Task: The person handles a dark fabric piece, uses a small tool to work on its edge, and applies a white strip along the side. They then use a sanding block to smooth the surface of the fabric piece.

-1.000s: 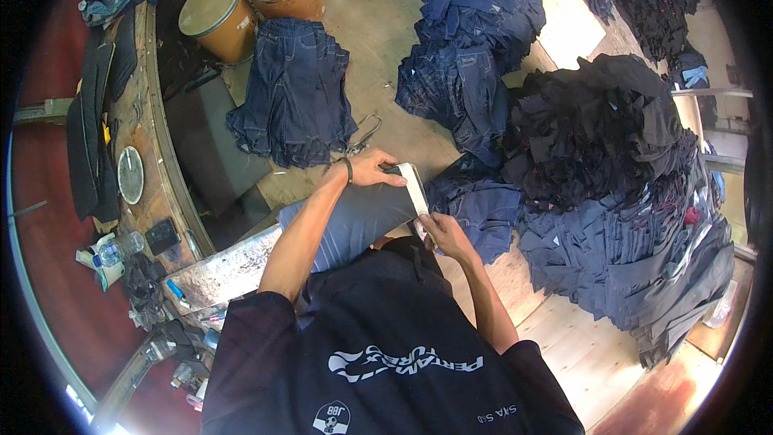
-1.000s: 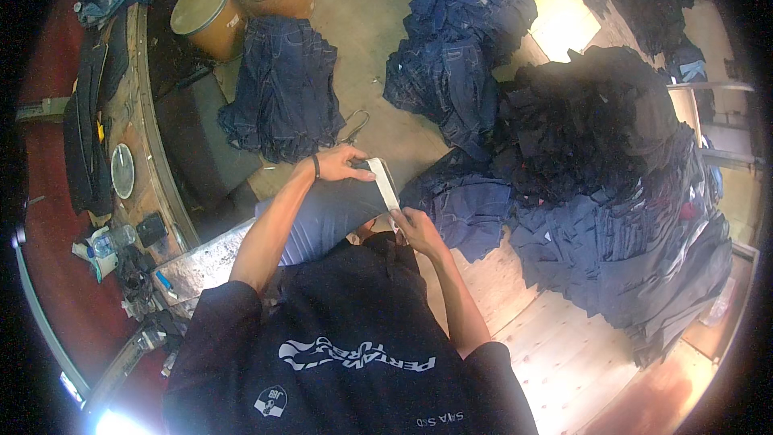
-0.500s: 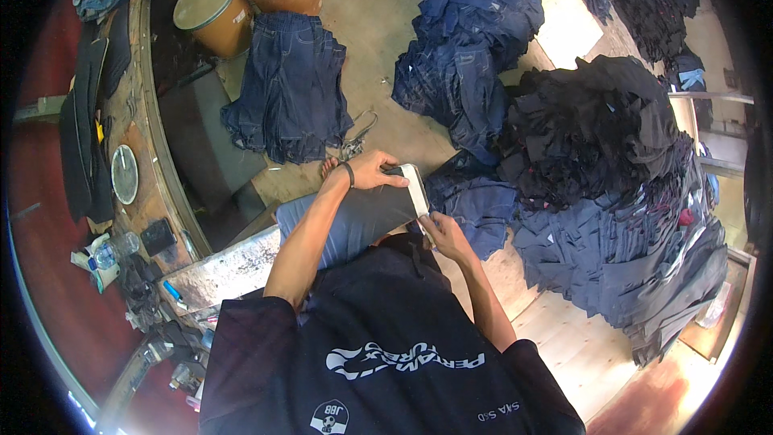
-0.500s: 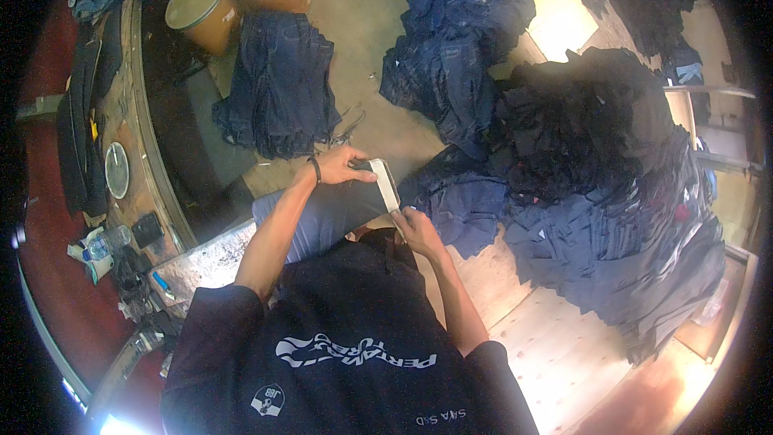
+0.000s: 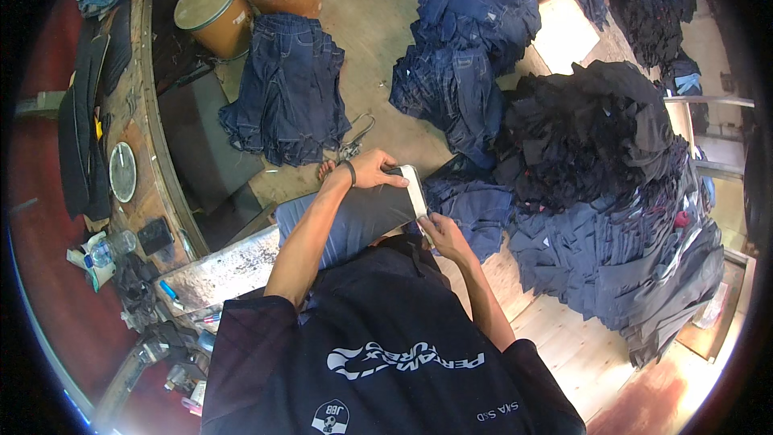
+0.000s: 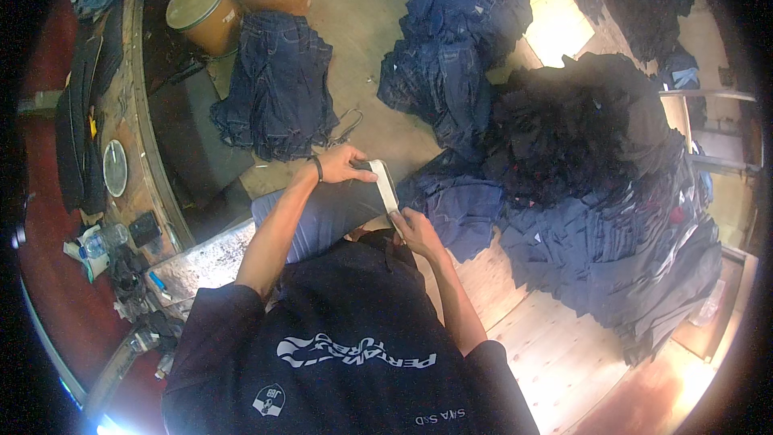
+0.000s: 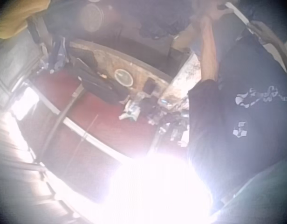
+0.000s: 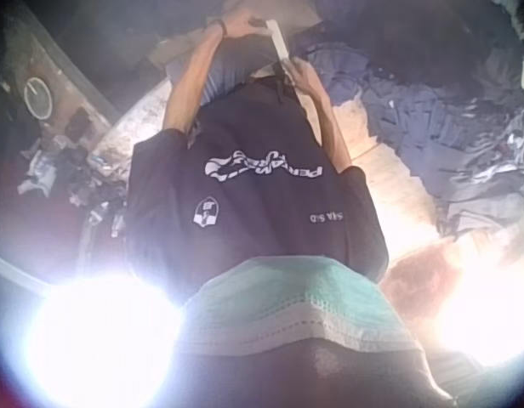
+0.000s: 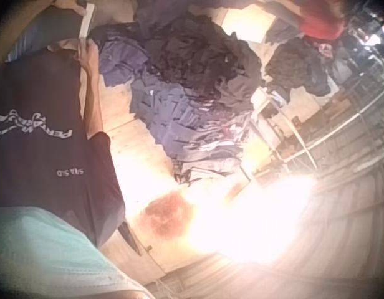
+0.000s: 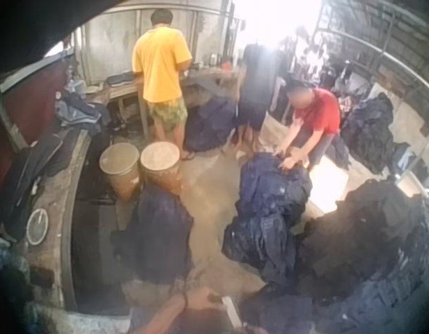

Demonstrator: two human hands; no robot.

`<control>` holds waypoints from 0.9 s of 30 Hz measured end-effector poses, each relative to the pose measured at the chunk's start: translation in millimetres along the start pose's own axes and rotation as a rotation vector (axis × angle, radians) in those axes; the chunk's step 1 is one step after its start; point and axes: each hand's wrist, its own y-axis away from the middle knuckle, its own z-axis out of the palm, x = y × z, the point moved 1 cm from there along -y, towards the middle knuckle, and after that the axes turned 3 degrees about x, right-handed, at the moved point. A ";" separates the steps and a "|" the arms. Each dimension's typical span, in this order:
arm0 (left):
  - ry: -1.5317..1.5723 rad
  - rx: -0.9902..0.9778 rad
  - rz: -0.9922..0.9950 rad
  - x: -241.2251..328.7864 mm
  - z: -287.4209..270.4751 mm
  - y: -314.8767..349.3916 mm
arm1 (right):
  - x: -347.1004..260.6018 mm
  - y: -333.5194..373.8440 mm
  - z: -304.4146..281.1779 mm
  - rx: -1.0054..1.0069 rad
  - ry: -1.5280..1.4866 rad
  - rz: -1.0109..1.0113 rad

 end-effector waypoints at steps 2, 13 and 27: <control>-0.007 0.013 0.016 -0.5 0.0 -0.8 | 0.1 -0.8 -0.5 -0.005 -0.007 0.005; -0.047 -0.023 -0.034 -6.7 -1.5 -6.6 | 22.9 -28.1 -10.2 -0.381 -0.502 0.200; 0.072 -0.039 -0.036 -25.5 6.5 -15.1 | -44.2 -207.2 9.4 -0.235 -0.371 0.475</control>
